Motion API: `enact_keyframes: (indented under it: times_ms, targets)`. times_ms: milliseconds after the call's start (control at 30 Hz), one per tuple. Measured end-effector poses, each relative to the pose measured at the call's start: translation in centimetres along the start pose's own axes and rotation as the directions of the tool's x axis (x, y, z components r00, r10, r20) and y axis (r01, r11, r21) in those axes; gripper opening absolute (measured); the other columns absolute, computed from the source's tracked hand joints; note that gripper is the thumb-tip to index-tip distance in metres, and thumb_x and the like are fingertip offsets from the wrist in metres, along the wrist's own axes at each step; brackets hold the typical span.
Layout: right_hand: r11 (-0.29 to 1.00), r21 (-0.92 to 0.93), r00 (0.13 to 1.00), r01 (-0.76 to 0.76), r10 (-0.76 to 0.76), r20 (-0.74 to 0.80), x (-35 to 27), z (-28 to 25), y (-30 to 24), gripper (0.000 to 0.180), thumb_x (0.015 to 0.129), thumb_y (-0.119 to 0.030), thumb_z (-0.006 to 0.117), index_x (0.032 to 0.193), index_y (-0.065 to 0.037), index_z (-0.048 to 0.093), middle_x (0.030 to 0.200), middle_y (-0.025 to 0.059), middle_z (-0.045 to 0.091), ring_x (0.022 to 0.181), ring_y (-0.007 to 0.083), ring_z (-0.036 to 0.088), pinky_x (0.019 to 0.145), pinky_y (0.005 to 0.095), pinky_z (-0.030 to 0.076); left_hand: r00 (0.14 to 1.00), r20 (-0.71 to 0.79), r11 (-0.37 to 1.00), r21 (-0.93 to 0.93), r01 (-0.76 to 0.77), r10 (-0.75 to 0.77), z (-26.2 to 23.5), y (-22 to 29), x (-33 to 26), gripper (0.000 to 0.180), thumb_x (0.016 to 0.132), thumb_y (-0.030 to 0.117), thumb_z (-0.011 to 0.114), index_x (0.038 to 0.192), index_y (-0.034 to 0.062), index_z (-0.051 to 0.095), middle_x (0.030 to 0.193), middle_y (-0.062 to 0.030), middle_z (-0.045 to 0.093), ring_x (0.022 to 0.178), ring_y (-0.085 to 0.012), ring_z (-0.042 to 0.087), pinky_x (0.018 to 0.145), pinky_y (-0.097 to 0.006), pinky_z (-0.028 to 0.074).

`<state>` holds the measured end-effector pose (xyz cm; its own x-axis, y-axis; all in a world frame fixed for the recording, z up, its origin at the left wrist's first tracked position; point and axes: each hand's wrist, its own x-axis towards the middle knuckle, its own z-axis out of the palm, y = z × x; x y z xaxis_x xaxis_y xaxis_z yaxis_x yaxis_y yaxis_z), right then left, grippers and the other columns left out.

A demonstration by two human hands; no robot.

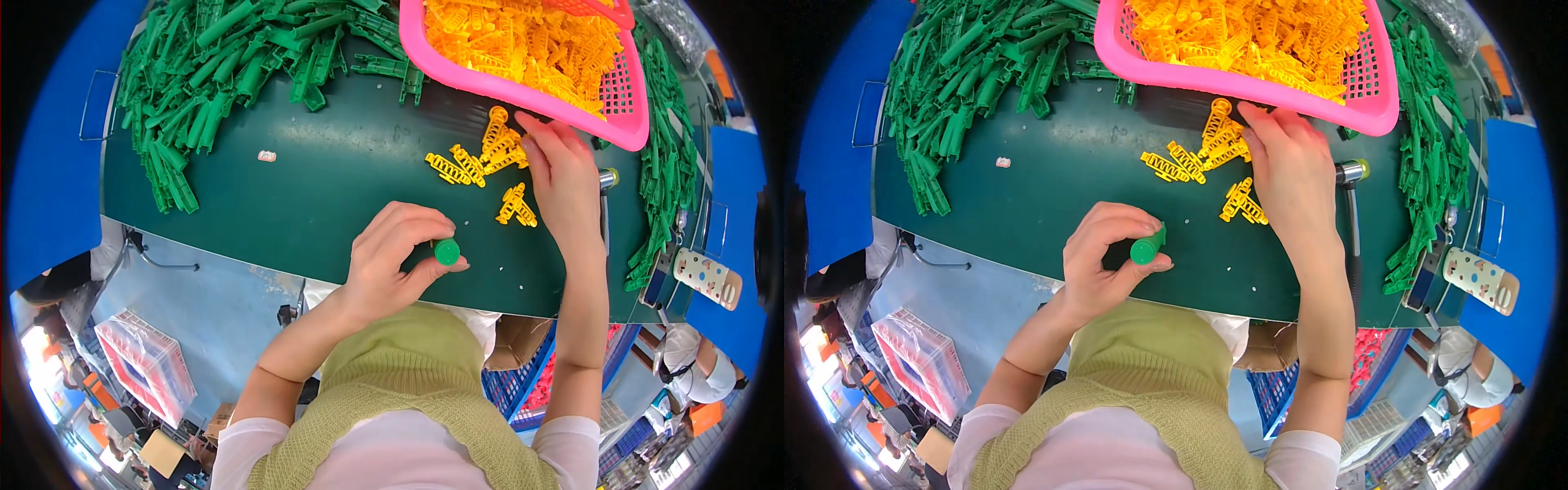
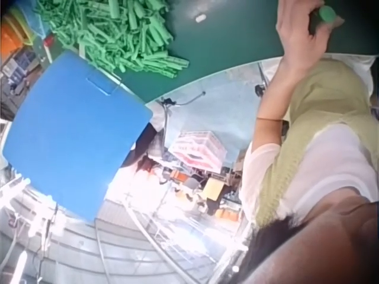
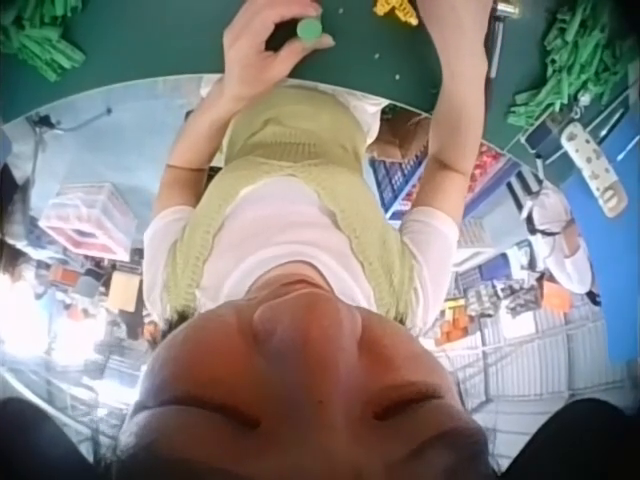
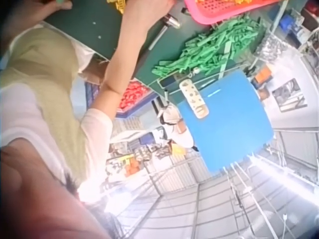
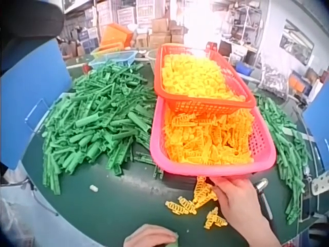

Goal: Assembling green and yellow plastic toy components at a factory workbench using hands and a small hammer.

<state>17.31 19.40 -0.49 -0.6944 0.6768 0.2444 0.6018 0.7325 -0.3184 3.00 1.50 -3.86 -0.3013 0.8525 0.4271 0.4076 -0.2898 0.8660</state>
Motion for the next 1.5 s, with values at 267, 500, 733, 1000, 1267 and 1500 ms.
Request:
enact_keyframes:
  times_ms: [267, 500, 733, 1000, 1267, 1500]
  targets:
    - [0.987, 0.056, 0.958, -0.149, 0.130, 0.256, 1.6, -0.8, -1.4, 0.029, 0.089, -0.011, 0.061, 0.117, -0.008, 0.065, 0.093, 0.0184, 0.068, 0.081, 0.0352, 0.065, 0.074, 0.0400, 0.050, 1.000, -0.008, 1.000, -0.001, -0.003, 0.003, 0.3, 0.1, 0.2, 0.037, 0.064, 0.001, 0.082, 0.096, 0.0027, 0.063, 0.093, -0.0112, 0.066, 0.082, -0.0260, 0.063, 0.071, -0.033, 0.051]
    - [0.999, 0.001, 0.993, -0.035, 0.034, 0.117, 2.1, -0.2, -2.3, 0.028, 0.088, -0.014, 0.063, 0.115, -0.009, 0.066, 0.086, 0.0184, 0.067, 0.079, 0.0359, 0.065, 0.071, 0.0415, 0.051, 1.000, -0.014, 1.000, -0.012, -0.007, 0.006, 0.1, 0.0, 0.2, 0.037, 0.064, 0.001, 0.081, 0.096, 0.0024, 0.062, 0.092, -0.0106, 0.065, 0.082, -0.0276, 0.062, 0.069, -0.035, 0.051]
    - [0.988, 0.130, 0.958, -0.085, 0.045, 0.283, 2.5, -0.3, -2.2, 0.020, 0.085, -0.011, 0.066, 0.104, -0.006, 0.065, 0.081, 0.0155, 0.065, 0.071, 0.0301, 0.063, 0.064, 0.0377, 0.049, 1.000, -0.013, 1.000, -0.008, -0.007, 0.007, 0.0, 0.0, 0.1, 0.037, 0.064, 0.001, 0.081, 0.096, 0.0025, 0.063, 0.092, -0.0103, 0.065, 0.081, -0.0274, 0.062, 0.069, -0.035, 0.051]
    - [0.976, 0.219, 0.985, -0.021, -0.017, 0.170, 1.4, 0.5, -1.8, 0.020, 0.083, -0.006, 0.069, 0.101, -0.003, 0.063, 0.072, 0.0085, 0.057, 0.062, 0.0193, 0.055, 0.059, 0.0316, 0.045, 1.000, -0.017, 1.000, -0.010, -0.009, 0.009, 0.0, -0.1, 0.2, 0.037, 0.064, 0.003, 0.082, 0.096, 0.0027, 0.062, 0.092, -0.0100, 0.065, 0.081, -0.0279, 0.062, 0.070, -0.035, 0.051]
    - [0.919, 0.359, 0.945, -0.164, 0.042, 0.325, 0.3, -1.2, -1.8, 0.021, 0.085, -0.006, 0.067, 0.105, -0.004, 0.064, 0.082, 0.0085, 0.059, 0.069, 0.0210, 0.058, 0.062, 0.0309, 0.046, 1.000, -0.013, 1.000, -0.020, 0.006, -0.006, -0.1, -0.1, 0.2, 0.038, 0.064, 0.003, 0.082, 0.096, 0.0026, 0.062, 0.092, -0.0102, 0.065, 0.081, -0.0278, 0.062, 0.069, -0.034, 0.051]
    - [0.980, 0.072, 0.981, 0.186, -0.189, 0.048, 0.9, 1.2, -1.4, 0.025, 0.083, -0.002, 0.064, 0.108, -0.005, 0.064, 0.095, 0.0103, 0.061, 0.087, 0.0283, 0.060, 0.077, 0.0361, 0.046, 1.000, -0.012, 1.000, -0.014, -0.006, 0.006, -0.1, -0.1, 0.3, 0.038, 0.064, 0.003, 0.082, 0.096, 0.0023, 0.062, 0.091, -0.0102, 0.065, 0.080, -0.0277, 0.062, 0.069, -0.034, 0.051]
